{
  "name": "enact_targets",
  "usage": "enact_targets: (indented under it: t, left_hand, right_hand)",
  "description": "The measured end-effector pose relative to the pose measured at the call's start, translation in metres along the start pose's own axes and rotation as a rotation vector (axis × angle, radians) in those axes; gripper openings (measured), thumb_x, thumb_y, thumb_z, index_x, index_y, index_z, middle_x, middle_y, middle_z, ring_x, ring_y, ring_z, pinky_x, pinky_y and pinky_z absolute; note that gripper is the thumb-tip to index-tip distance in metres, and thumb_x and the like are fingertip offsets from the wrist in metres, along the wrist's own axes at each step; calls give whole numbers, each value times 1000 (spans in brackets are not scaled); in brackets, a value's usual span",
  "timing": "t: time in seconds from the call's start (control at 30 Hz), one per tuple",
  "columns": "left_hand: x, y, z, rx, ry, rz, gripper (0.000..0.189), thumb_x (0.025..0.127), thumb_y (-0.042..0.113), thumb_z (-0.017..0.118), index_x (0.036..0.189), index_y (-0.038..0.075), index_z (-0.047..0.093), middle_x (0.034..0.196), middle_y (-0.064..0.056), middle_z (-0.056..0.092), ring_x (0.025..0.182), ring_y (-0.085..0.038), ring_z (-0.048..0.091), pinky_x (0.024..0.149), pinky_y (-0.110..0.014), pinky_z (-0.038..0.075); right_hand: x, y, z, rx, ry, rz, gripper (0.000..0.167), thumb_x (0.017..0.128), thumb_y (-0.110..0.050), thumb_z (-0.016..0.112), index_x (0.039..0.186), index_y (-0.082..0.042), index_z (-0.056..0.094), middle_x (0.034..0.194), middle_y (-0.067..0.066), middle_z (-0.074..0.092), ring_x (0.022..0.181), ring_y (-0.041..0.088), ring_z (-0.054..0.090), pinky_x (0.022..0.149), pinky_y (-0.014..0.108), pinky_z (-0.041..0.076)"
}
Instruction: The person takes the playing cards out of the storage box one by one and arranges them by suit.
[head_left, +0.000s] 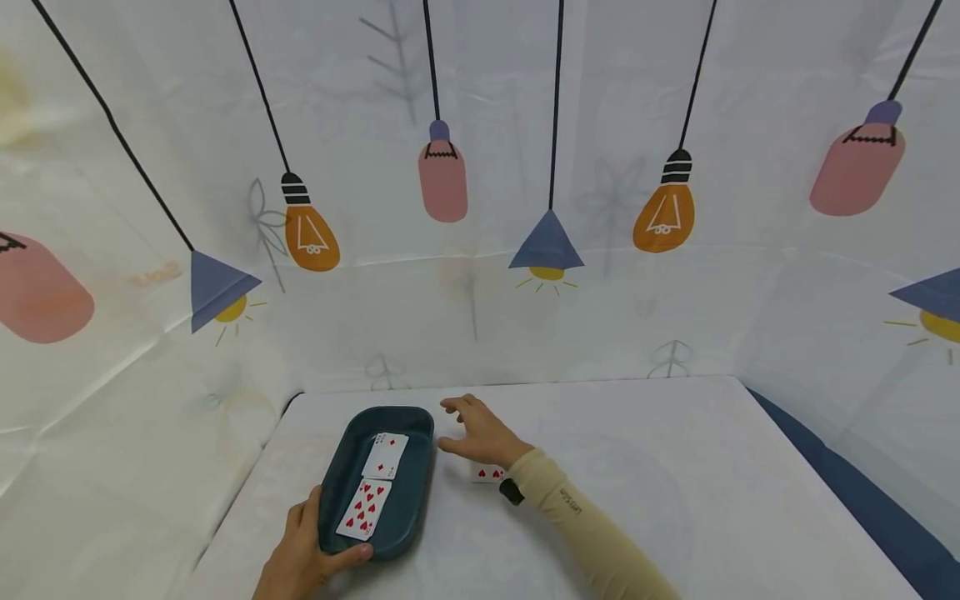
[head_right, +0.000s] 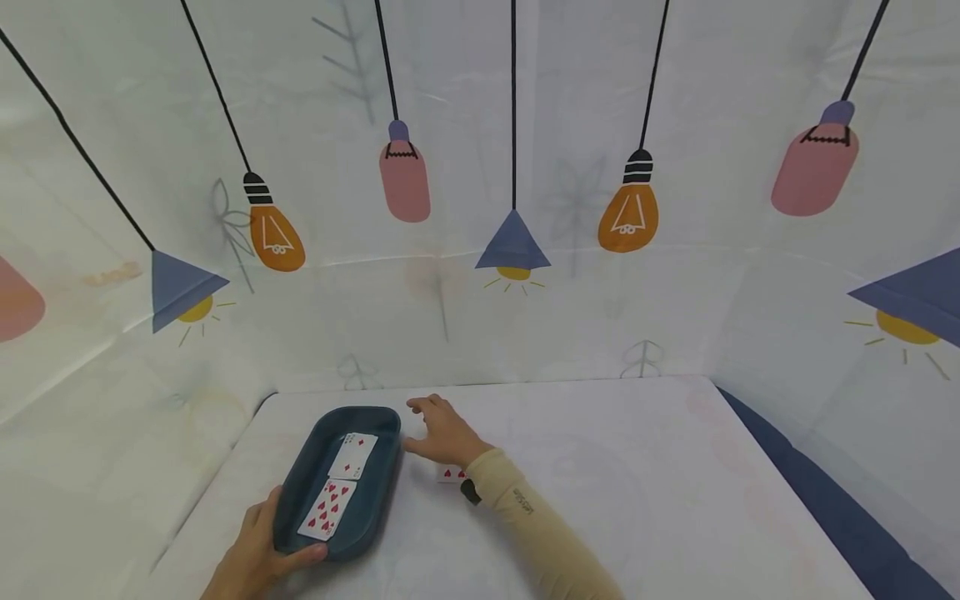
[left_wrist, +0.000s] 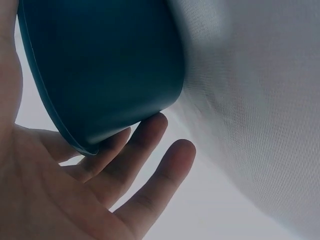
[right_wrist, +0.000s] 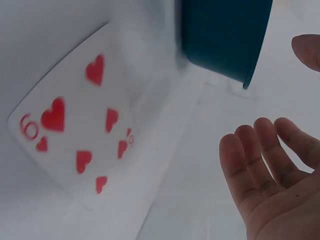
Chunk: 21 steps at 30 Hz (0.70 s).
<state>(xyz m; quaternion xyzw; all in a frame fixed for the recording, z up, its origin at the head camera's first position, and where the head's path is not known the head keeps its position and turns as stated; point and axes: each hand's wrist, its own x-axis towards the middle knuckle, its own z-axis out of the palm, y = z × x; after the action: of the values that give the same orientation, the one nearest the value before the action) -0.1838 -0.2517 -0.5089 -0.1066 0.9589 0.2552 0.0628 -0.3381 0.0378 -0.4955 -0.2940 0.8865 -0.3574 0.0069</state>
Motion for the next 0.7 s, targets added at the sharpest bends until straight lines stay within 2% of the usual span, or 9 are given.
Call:
enact_targets:
  t: [0.23, 0.47, 0.7]
  left_hand:
    - [1, -1, 1, -6, -4, 0, 148, 57, 77, 83, 155, -10, 13, 141, -37, 29, 108, -47, 52, 94, -64, 47]
    - [0, -2, 0, -1, -11, 7, 147, 59, 77, 82, 155, -10, 12, 141, -37, 30, 106, -45, 54, 93, -63, 47]
    - [1, -2, -2, 10, -18, 5, 147, 60, 78, 81, 155, -10, 12, 142, -37, 29, 105, -44, 55, 92, -63, 48]
  right_hand:
    - [5, -15, 5, 29, -15, -14, 65, 92, -37, 73, 147, -10, 50, 136, 6, 54, 118, 24, 57, 95, 33, 49]
    - [8, -26, 14, 10, -22, -78, 63, 93, -35, 72, 145, -6, 51, 135, 6, 54, 116, 21, 57, 96, 30, 49]
    - [10, -36, 19, -18, -34, -91, 62, 93, -35, 72, 144, -6, 52, 133, 4, 55, 119, 22, 58, 100, 28, 47]
